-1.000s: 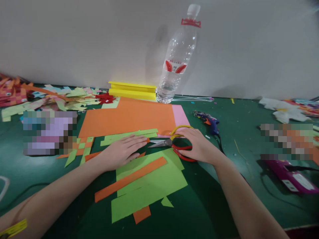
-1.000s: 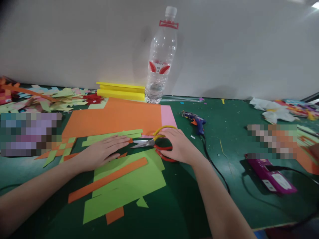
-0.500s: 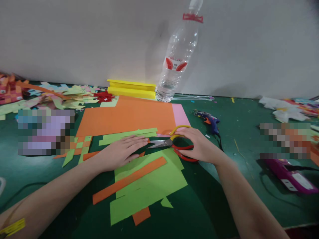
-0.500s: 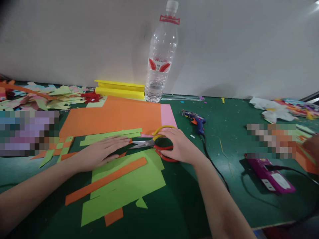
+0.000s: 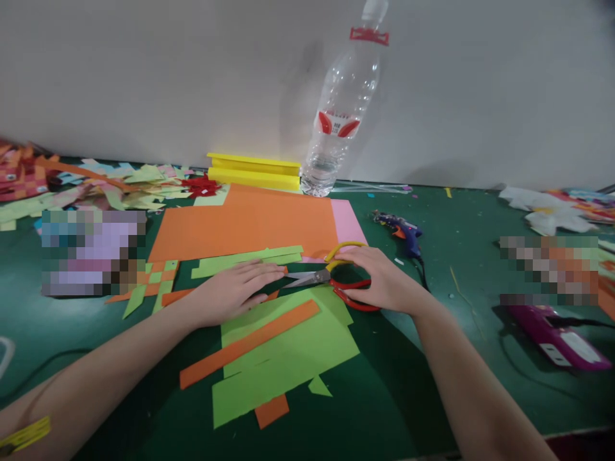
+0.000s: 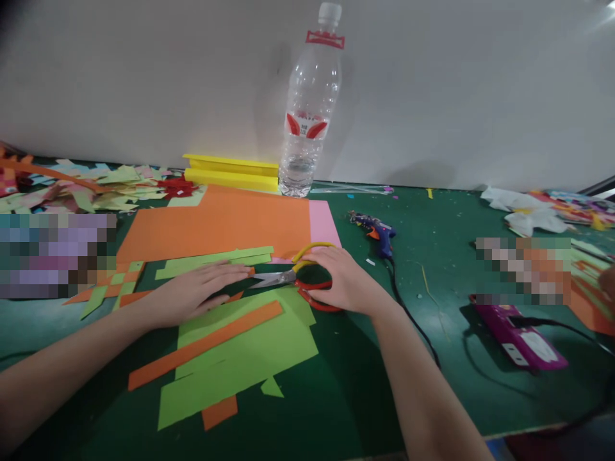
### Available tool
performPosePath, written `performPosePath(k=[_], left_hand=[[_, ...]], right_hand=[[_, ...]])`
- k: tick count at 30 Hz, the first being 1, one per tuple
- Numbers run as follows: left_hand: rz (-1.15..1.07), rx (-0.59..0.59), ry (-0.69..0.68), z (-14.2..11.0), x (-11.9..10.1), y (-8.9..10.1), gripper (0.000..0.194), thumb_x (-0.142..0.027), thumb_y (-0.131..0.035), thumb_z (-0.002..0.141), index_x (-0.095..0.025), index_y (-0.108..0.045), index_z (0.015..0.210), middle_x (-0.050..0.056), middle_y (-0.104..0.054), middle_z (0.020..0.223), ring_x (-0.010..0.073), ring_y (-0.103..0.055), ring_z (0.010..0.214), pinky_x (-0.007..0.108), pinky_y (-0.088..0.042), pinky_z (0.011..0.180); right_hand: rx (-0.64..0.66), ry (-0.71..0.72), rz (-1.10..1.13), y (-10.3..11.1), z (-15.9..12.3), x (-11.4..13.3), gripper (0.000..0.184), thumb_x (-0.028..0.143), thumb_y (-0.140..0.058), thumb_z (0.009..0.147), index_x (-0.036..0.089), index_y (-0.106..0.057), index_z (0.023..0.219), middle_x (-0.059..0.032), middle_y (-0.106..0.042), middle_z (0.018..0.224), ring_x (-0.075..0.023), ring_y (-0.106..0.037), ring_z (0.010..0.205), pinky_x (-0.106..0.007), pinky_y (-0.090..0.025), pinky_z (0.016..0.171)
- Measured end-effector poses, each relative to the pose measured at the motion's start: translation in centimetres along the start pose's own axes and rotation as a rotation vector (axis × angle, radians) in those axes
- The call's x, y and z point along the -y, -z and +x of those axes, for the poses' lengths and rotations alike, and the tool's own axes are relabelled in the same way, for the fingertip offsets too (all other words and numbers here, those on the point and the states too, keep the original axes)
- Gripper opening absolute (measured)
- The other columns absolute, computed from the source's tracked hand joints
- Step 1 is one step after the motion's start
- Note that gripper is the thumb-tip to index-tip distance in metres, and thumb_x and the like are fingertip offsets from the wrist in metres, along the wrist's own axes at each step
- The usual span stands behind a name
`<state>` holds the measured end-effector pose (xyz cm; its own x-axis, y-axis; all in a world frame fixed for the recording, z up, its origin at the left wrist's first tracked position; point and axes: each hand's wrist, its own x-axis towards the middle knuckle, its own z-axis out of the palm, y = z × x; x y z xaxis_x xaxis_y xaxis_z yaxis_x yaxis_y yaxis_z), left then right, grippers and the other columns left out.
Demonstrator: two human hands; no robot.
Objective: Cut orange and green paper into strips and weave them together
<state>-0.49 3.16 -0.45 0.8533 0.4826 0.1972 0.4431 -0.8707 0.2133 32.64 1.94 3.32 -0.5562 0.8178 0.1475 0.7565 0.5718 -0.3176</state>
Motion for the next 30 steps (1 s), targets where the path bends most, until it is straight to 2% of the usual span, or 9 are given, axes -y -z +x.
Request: performPosePath(k=[5,10,18,23,27,30], left_hand=[[0.035,-0.028,0.055,-0.06,-0.03,-0.1,0.041,-0.028,-0.038,0.101,-0.021,-0.037,0.141,0.006,-0.046,0.145,0.0206,-0.042,0.133,0.042,-0.031,0.113],[0.033,-0.068,0.094,-0.02,0.09,-0.31,0.043,-0.027,-0.039,0.099,-0.021,-0.035,0.142,0.007,-0.047,0.143,0.0215,-0.044,0.13,0.041,-0.036,0.11],[0.045,-0.033,0.062,0.06,0.19,-0.26,0.034,-0.029,-0.037,0.1,-0.021,-0.051,0.13,0.005,-0.051,0.14,0.02,-0.045,0.13,0.04,-0.035,0.11],[0.022,0.021,0.066,0.02,0.42,-0.39,0.039,-0.035,-0.035,0.102,-0.025,-0.045,0.138,0.0,-0.047,0.144,0.0177,-0.038,0.135,0.039,-0.029,0.115],[0.048,0.073,0.059,0.22,0.53,-0.44,0.045,-0.041,-0.033,0.102,-0.025,-0.035,0.145,-0.001,-0.038,0.151,0.0173,-0.028,0.141,0.039,-0.021,0.118],[0.087,0.087,0.064,0.35,0.52,-0.44,0.048,-0.046,-0.03,0.102,-0.026,-0.034,0.146,-0.002,-0.029,0.155,0.0189,-0.023,0.143,0.04,-0.021,0.118]], right_hand=[[-0.032,-0.059,0.0,0.3,-0.03,-0.44,0.046,0.035,-0.067,0.077,0.024,-0.055,0.12,-0.0091,-0.061,0.126,-0.0295,-0.052,0.123,-0.047,-0.039,0.103],[-0.036,-0.02,-0.003,0.09,-0.05,-0.64,0.047,0.034,-0.068,0.075,0.023,-0.056,0.119,-0.0103,-0.062,0.125,-0.0304,-0.053,0.121,-0.048,-0.04,0.102],[-0.042,0.062,0.001,-0.23,0.01,-0.74,0.042,0.033,-0.067,0.075,0.026,-0.058,0.116,-0.0081,-0.063,0.124,-0.0293,-0.054,0.121,-0.047,-0.041,0.101],[-0.047,0.061,-0.011,-0.25,-0.1,-0.82,0.041,0.033,-0.064,0.079,0.025,-0.056,0.119,-0.0082,-0.062,0.124,-0.0283,-0.053,0.122,-0.047,-0.04,0.102],[-0.061,0.043,-0.031,-0.27,-0.06,-0.41,0.039,0.032,-0.063,0.08,0.024,-0.057,0.118,-0.0092,-0.061,0.125,-0.0286,-0.051,0.124,-0.049,-0.037,0.105],[-0.041,0.038,-0.041,-0.25,-0.02,-0.25,0.041,0.034,-0.063,0.08,0.024,-0.056,0.119,-0.0095,-0.061,0.125,-0.029,-0.051,0.123,-0.049,-0.037,0.105]])
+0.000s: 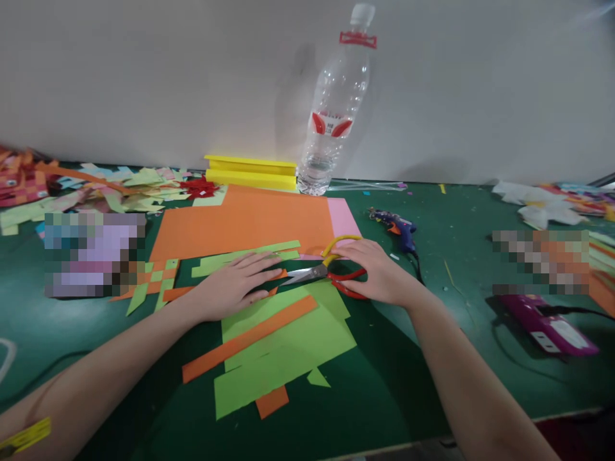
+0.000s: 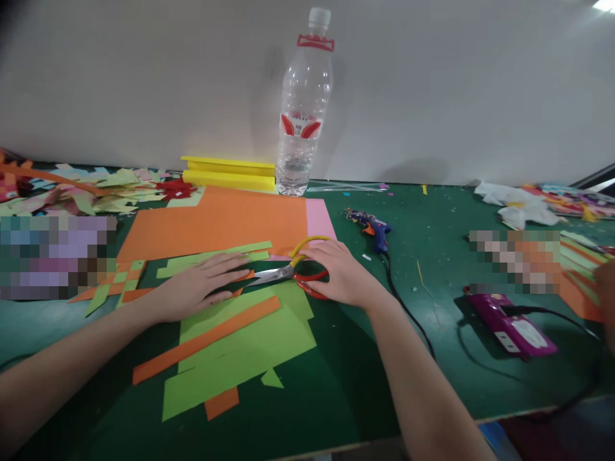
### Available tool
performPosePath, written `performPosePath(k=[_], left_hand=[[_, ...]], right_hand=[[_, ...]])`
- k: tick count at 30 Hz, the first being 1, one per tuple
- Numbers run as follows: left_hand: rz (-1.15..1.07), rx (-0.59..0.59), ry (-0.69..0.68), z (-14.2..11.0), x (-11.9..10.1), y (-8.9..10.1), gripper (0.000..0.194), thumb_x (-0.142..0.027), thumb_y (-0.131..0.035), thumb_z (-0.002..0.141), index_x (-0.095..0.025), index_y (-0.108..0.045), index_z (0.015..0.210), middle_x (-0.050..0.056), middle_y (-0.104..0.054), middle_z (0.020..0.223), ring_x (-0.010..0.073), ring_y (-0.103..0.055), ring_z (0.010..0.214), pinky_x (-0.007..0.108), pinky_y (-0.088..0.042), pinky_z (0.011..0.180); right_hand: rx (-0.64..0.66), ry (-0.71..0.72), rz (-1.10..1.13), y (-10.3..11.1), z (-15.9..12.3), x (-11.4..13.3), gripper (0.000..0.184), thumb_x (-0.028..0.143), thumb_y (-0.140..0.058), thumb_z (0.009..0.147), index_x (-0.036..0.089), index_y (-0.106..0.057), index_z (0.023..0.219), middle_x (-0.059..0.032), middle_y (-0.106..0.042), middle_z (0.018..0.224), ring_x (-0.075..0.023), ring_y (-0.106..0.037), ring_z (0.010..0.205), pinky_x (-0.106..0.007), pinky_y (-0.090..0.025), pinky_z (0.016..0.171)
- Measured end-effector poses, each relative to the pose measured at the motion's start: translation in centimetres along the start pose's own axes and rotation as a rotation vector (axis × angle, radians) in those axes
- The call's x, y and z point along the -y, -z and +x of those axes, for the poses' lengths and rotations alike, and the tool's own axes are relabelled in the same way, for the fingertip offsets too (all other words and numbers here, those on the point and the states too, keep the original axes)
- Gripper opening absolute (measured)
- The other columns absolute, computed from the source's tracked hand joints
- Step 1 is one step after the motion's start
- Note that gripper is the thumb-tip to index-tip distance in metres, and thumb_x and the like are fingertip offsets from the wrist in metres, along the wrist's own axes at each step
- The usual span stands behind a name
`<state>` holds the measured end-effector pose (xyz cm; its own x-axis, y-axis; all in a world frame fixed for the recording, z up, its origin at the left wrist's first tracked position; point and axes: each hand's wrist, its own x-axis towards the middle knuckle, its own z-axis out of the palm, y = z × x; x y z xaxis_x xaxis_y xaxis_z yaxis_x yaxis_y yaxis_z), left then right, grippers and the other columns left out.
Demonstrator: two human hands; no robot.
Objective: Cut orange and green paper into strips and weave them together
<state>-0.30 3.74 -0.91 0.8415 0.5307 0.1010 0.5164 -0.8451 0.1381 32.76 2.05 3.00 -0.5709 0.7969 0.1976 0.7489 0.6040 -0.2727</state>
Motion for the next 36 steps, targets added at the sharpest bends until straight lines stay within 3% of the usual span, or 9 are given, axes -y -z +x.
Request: performPosePath(k=[8,16,26,36], left_hand=[[0.046,-0.008,-0.013,0.0,0.1,-0.1,0.05,-0.048,-0.024,0.102,-0.026,-0.033,0.146,-0.002,-0.022,0.157,0.02,-0.017,0.145,0.039,-0.024,0.116],[0.028,-0.011,-0.015,0.0,0.1,0.0,0.05,-0.049,-0.026,0.102,-0.025,-0.034,0.146,-0.001,-0.025,0.156,0.0208,-0.018,0.145,0.039,-0.021,0.117],[0.029,-0.012,-0.029,0.1,0.1,0.0,0.049,-0.047,-0.025,0.102,-0.025,-0.034,0.146,0.0,-0.029,0.155,0.0196,-0.022,0.143,0.039,-0.018,0.118],[0.012,-0.012,-0.024,0.0,0.0,0.3,0.05,-0.047,-0.024,0.102,-0.024,-0.036,0.145,0.001,-0.03,0.154,0.0207,-0.024,0.143,0.04,-0.02,0.117]], right_hand=[[0.147,-0.077,-0.01,0.8,-0.4,-0.4,0.043,0.037,-0.06,0.084,0.025,-0.056,0.125,-0.0095,-0.058,0.132,-0.0303,-0.048,0.127,-0.051,-0.037,0.105],[0.058,-0.029,-0.009,-0.1,0.1,0.3,0.042,0.039,-0.062,0.082,0.027,-0.059,0.121,-0.0084,-0.062,0.127,-0.0299,-0.052,0.123,-0.049,-0.037,0.105],[0.113,-0.061,-0.004,0.1,-0.1,-0.3,0.041,0.036,-0.062,0.082,0.027,-0.059,0.122,-0.009,-0.061,0.129,-0.0308,-0.052,0.124,-0.052,-0.038,0.103],[0.084,-0.029,0.015,-0.4,0.2,0.2,0.041,0.034,-0.062,0.081,0.028,-0.06,0.122,-0.0077,-0.063,0.125,-0.0304,-0.053,0.123,-0.051,-0.04,0.104]])
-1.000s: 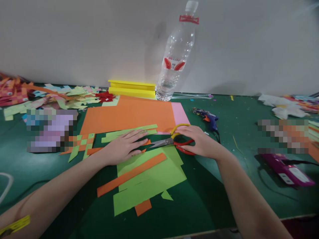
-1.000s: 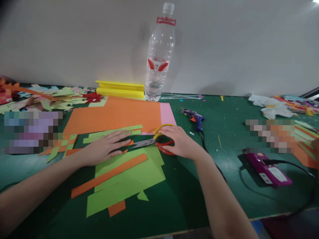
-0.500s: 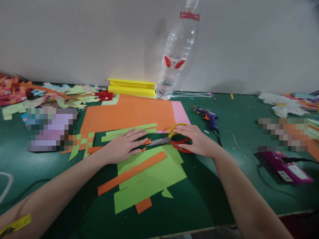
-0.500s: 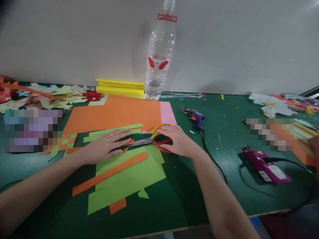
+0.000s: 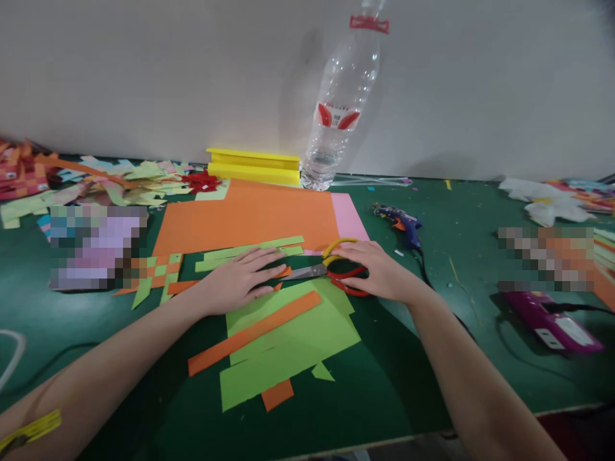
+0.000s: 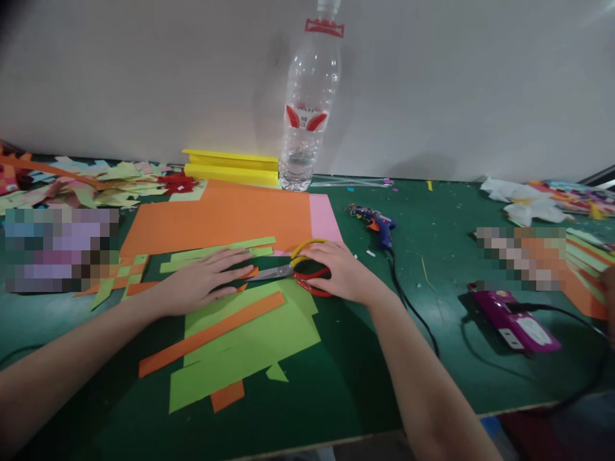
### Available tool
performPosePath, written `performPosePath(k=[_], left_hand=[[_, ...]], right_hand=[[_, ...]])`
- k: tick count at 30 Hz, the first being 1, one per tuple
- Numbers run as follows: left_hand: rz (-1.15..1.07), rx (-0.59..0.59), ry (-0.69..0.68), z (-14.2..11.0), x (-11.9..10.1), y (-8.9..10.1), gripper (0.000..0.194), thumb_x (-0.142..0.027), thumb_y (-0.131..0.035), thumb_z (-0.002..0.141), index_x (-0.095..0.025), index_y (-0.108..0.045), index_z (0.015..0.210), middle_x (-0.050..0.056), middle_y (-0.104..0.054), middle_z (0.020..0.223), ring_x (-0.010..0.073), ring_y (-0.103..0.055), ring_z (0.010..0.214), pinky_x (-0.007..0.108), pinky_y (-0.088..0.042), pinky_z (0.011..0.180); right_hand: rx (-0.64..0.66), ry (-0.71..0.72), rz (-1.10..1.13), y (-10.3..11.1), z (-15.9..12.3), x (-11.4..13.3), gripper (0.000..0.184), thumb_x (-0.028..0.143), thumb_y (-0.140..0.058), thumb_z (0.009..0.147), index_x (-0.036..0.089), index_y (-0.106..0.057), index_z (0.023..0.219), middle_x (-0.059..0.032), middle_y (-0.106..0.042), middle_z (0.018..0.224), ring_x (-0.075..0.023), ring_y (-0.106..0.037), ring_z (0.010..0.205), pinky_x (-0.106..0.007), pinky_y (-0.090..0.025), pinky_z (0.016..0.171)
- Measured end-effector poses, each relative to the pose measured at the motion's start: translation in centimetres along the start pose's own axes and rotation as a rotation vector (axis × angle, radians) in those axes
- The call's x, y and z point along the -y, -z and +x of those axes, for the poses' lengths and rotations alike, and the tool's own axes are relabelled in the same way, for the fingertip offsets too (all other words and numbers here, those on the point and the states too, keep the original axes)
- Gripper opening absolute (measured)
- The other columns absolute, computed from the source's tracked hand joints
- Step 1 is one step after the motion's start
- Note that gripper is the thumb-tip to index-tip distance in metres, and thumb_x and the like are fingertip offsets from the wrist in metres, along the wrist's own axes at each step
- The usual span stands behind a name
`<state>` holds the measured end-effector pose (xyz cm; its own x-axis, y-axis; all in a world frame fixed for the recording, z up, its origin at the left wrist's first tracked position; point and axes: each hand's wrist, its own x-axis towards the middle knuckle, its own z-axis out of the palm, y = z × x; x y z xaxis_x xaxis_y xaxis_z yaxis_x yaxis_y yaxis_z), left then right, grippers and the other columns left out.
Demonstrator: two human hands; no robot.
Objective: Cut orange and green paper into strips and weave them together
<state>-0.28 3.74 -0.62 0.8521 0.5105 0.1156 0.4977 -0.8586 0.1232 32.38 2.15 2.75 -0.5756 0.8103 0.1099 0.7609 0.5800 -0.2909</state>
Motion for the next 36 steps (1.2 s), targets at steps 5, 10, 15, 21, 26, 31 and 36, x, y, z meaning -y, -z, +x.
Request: performPosePath(k=[5,10,15,21,26,31,36], left_hand=[[0.009,0.009,-0.004,0.0,0.0,0.0,0.05,-0.047,-0.024,0.102,-0.024,-0.037,0.144,0.002,-0.031,0.154,0.0208,-0.026,0.142,0.04,-0.02,0.117],[0.018,0.008,0.006,-0.1,0.2,-0.3,0.048,-0.046,-0.028,0.102,-0.027,-0.035,0.145,0.001,-0.03,0.155,0.0202,-0.025,0.142,0.04,-0.019,0.118],[0.01,0.012,0.032,-0.1,-0.1,-0.2,0.047,-0.047,-0.029,0.102,-0.029,-0.036,0.144,0.001,-0.03,0.154,0.0226,-0.024,0.143,0.047,-0.017,0.117],[-0.002,-0.004,0.066,0.2,-0.7,0.0,0.049,-0.052,-0.029,0.1,-0.029,-0.037,0.143,0.003,-0.027,0.155,0.0254,-0.023,0.143,0.053,-0.012,0.117],[0.008,0.007,0.066,0.3,-1.0,-0.2,0.058,-0.058,-0.028,0.098,-0.028,-0.028,0.148,0.003,-0.02,0.158,0.0268,-0.016,0.145,0.051,-0.008,0.118],[0.019,0.056,0.088,0.4,-1.3,-0.2,0.068,-0.065,-0.024,0.094,-0.024,-0.027,0.149,0.005,-0.017,0.158,0.0286,-0.009,0.146,0.05,-0.009,0.118],[0.01,0.063,0.101,0.9,-1.4,-0.2,0.069,-0.065,-0.021,0.095,-0.022,-0.027,0.149,0.007,-0.019,0.158,0.0292,-0.01,0.146,0.05,-0.01,0.118]], right_hand=[[0.025,0.003,0.01,0.2,-0.1,-0.4,0.041,0.034,-0.064,0.081,0.026,-0.062,0.122,-0.0078,-0.063,0.125,-0.0293,-0.055,0.12,-0.047,-0.043,0.103],[0.034,0.006,0.02,0.4,-0.1,-0.5,0.041,0.03,-0.065,0.08,0.023,-0.063,0.12,-0.009,-0.065,0.124,-0.0291,-0.057,0.119,-0.046,-0.044,0.103],[0.001,0.016,0.041,0.4,0.0,-0.1,0.037,0.031,-0.064,0.079,0.025,-0.064,0.116,-0.0074,-0.066,0.122,-0.0289,-0.057,0.118,-0.046,-0.045,0.101],[-0.037,0.005,0.041,0.3,0.0,-0.1,0.04,0.034,-0.067,0.076,0.028,-0.061,0.116,-0.0071,-0.065,0.121,-0.0304,-0.057,0.118,-0.049,-0.041,0.101],[-0.033,0.007,0.047,0.2,0.1,-0.3,0.039,0.033,-0.064,0.077,0.027,-0.06,0.115,-0.0073,-0.065,0.12,-0.0302,-0.057,0.118,-0.048,-0.041,0.1],[-0.001,0.002,0.03,0.3,0.1,-0.3,0.037,0.033,-0.063,0.078,0.026,-0.059,0.114,-0.008,-0.064,0.123,-0.0296,-0.055,0.12,-0.047,-0.04,0.101],[0.009,-0.031,0.017,0.5,-0.1,-0.6,0.04,0.035,-0.065,0.077,0.027,-0.058,0.116,-0.008,-0.063,0.125,-0.0312,-0.056,0.119,-0.048,-0.042,0.098]])
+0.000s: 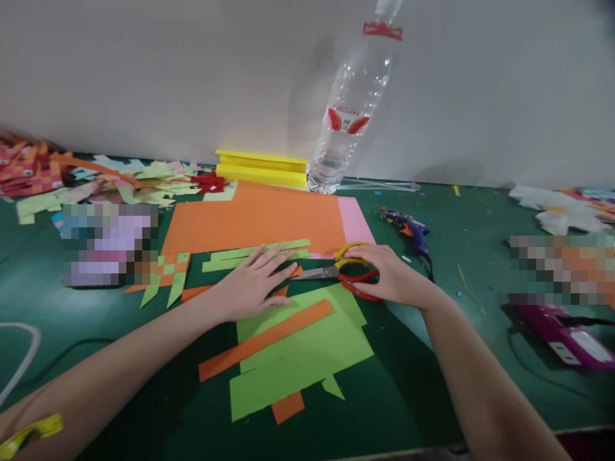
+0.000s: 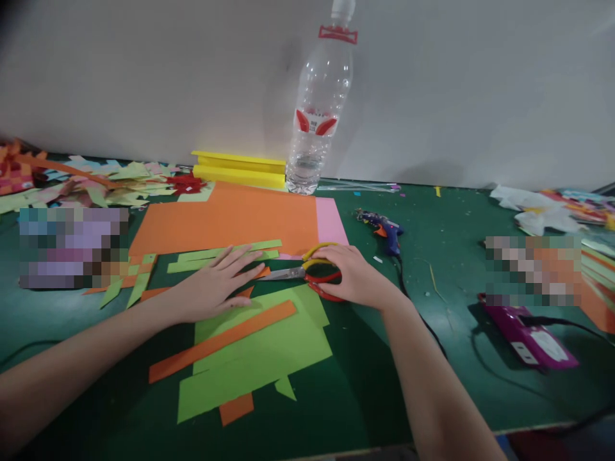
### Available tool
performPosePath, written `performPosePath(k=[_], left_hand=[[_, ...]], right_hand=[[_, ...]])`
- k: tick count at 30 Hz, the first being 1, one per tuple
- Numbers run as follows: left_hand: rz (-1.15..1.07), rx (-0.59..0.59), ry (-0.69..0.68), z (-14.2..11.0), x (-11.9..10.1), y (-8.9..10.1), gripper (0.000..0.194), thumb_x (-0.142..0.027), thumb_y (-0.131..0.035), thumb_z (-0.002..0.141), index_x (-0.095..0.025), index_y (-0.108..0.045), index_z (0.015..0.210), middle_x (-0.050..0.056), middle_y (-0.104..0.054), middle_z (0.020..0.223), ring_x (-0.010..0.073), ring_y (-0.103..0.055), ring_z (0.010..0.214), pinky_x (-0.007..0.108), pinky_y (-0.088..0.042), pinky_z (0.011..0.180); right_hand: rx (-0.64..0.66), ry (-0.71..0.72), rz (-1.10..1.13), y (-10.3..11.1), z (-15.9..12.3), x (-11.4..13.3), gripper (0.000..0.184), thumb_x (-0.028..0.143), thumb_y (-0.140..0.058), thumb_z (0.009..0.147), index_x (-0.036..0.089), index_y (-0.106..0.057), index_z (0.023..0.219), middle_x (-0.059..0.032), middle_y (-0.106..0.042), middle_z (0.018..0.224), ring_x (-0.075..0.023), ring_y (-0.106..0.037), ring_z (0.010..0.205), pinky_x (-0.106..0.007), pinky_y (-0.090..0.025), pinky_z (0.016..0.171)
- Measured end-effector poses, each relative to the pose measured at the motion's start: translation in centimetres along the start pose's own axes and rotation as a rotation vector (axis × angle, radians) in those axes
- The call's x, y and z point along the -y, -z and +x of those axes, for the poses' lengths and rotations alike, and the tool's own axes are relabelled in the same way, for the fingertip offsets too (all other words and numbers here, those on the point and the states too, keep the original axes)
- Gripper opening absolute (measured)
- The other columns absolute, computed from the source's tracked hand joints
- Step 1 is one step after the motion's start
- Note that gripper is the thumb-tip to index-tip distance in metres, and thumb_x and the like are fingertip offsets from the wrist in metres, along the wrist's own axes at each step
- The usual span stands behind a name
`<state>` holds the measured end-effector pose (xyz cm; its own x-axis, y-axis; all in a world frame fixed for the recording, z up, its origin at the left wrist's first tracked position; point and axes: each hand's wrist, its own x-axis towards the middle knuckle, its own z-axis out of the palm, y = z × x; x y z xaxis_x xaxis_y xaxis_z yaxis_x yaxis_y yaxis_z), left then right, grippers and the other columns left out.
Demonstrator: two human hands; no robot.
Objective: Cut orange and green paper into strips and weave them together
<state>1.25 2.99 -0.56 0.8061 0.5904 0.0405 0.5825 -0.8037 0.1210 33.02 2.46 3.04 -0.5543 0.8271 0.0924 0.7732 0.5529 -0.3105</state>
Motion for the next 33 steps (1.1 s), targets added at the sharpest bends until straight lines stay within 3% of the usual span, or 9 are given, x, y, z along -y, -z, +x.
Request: performPosePath(k=[8,14,17,20,27,33], left_hand=[[0.0,-0.041,0.036,1.4,0.0,-0.2,0.067,-0.063,-0.022,0.096,-0.022,-0.026,0.149,0.008,-0.02,0.158,0.0291,-0.011,0.145,0.052,-0.013,0.117],[-0.004,-0.022,-0.067,0.9,1.4,1.3,0.042,-0.031,-0.031,0.102,-0.033,-0.035,0.144,-0.002,-0.026,0.156,0.0243,-0.017,0.145,0.046,-0.021,0.116],[-0.005,-0.032,-0.099,0.8,2.4,1.4,0.055,-0.007,-0.03,0.094,-0.033,-0.037,0.142,-0.005,-0.026,0.156,0.02,-0.015,0.145,0.043,-0.022,0.116],[-0.01,-0.025,-0.136,1.0,2.9,1.0,0.073,0.004,-0.031,0.082,-0.034,-0.033,0.143,-0.007,-0.023,0.157,0.017,-0.011,0.146,0.043,-0.018,0.117],[-0.045,0.009,-0.143,1.2,2.9,0.7,0.078,0.008,-0.031,0.08,-0.034,-0.027,0.146,-0.006,-0.02,0.158,0.0152,-0.01,0.146,0.041,-0.018,0.117],[-0.069,0.019,-0.112,1.1,3.1,0.7,0.081,0.008,-0.032,0.08,-0.037,-0.026,0.146,-0.008,-0.011,0.159,0.0194,-0.007,0.146,0.043,-0.022,0.116]], right_hand=[[0.009,-0.04,-0.009,0.2,-0.1,-0.4,0.042,0.036,-0.065,0.076,0.025,-0.058,0.116,-0.0091,-0.064,0.123,-0.0322,-0.057,0.118,-0.05,-0.04,0.098],[-0.012,-0.021,-0.004,-0.1,-0.1,-1.0,0.043,0.037,-0.064,0.076,0.026,-0.058,0.117,-0.0087,-0.064,0.124,-0.0325,-0.056,0.119,-0.052,-0.039,0.099],[-0.006,-0.015,-0.001,-0.1,-0.1,-1.1,0.043,0.037,-0.064,0.077,0.026,-0.057,0.119,-0.0081,-0.062,0.126,-0.0318,-0.055,0.12,-0.051,-0.038,0.101],[0.008,-0.01,0.001,0.0,-0.1,-1.1,0.043,0.037,-0.064,0.078,0.026,-0.057,0.119,-0.0081,-0.062,0.126,-0.031,-0.054,0.121,-0.05,-0.038,0.101],[-0.006,-0.004,-0.022,-0.3,-0.2,-1.2,0.045,0.037,-0.064,0.079,0.026,-0.057,0.122,-0.0078,-0.061,0.128,-0.0309,-0.052,0.124,-0.05,-0.039,0.102],[-0.024,0.027,-0.009,-0.5,0.0,-1.4,0.045,0.038,-0.062,0.08,0.027,-0.057,0.124,-0.0086,-0.06,0.129,-0.0316,-0.051,0.124,-0.051,-0.04,0.102]])
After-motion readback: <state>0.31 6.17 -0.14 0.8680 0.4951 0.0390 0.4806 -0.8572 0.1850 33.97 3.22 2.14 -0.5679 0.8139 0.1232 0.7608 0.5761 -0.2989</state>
